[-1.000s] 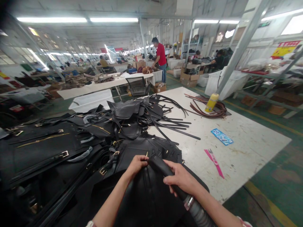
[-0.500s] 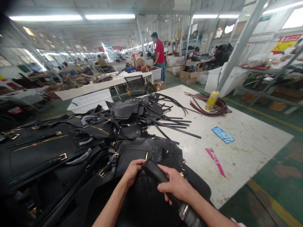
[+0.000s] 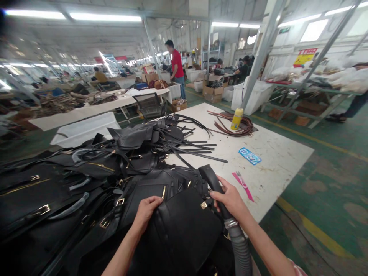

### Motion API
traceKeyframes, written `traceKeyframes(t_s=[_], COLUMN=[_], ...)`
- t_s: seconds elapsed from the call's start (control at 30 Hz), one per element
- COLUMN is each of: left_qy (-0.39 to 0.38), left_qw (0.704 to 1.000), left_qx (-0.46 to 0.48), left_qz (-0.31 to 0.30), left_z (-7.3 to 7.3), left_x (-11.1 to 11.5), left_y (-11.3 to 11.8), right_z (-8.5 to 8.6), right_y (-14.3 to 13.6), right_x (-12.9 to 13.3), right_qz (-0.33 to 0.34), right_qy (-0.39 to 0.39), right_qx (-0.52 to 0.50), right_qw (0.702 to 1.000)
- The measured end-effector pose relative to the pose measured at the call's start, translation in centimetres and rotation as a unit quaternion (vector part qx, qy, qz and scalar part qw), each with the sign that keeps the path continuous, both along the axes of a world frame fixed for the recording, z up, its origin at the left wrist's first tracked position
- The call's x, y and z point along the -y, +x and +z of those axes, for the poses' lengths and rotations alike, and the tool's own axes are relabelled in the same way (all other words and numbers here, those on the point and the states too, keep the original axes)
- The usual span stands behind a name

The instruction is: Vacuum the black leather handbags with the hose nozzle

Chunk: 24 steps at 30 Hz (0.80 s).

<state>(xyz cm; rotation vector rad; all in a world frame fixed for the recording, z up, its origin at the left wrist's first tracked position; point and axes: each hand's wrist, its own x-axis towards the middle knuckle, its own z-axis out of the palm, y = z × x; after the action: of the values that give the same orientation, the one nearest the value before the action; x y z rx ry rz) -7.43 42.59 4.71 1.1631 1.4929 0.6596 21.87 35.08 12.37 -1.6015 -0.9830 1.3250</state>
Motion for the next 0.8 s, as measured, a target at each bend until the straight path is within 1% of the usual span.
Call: traceKeyframes(t_s=[0.07,0.13,0.2,0.27,0.33,0.4,0.47,0.5,0.57,0.6,0.67,0.7,0.73,0.77,0.8], left_qy=[0.037,0.07,0.089,0.098,0.107,0.127,0.159,0.178,0.219,0.242,0.278,0.279,0.262,0.23,0.187], left_qw=[0.997,0.986,0.968,0.952,0.945,0.946,0.946,0.945,0.939,0.931,0.904,0.889,0.879,0.877,0.885], left_qx=[-0.065,-0.142,-0.219,-0.272,-0.291,-0.289,-0.277,-0.27,-0.26,-0.267,-0.307,-0.333,-0.351,-0.355,-0.34], left_qz=[0.014,0.047,0.085,0.104,0.098,0.079,0.06,0.051,0.043,0.053,0.105,0.145,0.188,0.227,0.257], left_z=[0.6,1.3,2.0,2.3,2.2,1.9,2.0,2.3,3.4,4.2,5.6,6.0,6.1,5.9,5.4], left_x=[-0.7,-1.6,-2.5,-3.0,-3.2,-3.1,-2.8,-2.4,-1.1,-0.1,2.5,4.1,5.8,7.5,9.1], left_y=[-1.0,-2.6,-4.4,-5.8,-6.6,-6.9,-7.1,-7.4,-8.6,-9.6,-12.0,-13.3,-14.7,-15.9,-16.9], right_z=[-0.7,-1.3,-1.7,-1.7,-1.4,-0.7,0.1,0.5,1.2,1.4,1.7,1.8,1.7,1.6,1.4], right_y=[1.8,2.9,3.3,2.9,2.0,0.9,-0.4,-1.0,-2.2,-2.7,-3.5,-3.9,-4.1,-4.4,-4.8], right_x=[1.4,2.7,4.0,5.0,5.9,6.6,7.3,7.7,8.5,8.9,9.6,9.9,10.2,10.3,10.4], right_qz=[-0.034,-0.052,-0.054,-0.047,-0.036,-0.018,0.016,0.041,0.1,0.126,0.162,0.17,0.174,0.18,0.186], right_qy=[-0.016,-0.033,-0.046,-0.055,-0.059,-0.055,-0.055,-0.057,-0.066,-0.068,-0.068,-0.072,-0.081,-0.093,-0.105], right_qx=[0.02,0.028,0.025,0.016,0.009,0.002,-0.01,-0.02,-0.049,-0.07,-0.115,-0.131,-0.139,-0.14,-0.135], right_qw=[0.999,0.998,0.997,0.997,0.998,0.998,0.998,0.997,0.992,0.987,0.978,0.974,0.971,0.969,0.968])
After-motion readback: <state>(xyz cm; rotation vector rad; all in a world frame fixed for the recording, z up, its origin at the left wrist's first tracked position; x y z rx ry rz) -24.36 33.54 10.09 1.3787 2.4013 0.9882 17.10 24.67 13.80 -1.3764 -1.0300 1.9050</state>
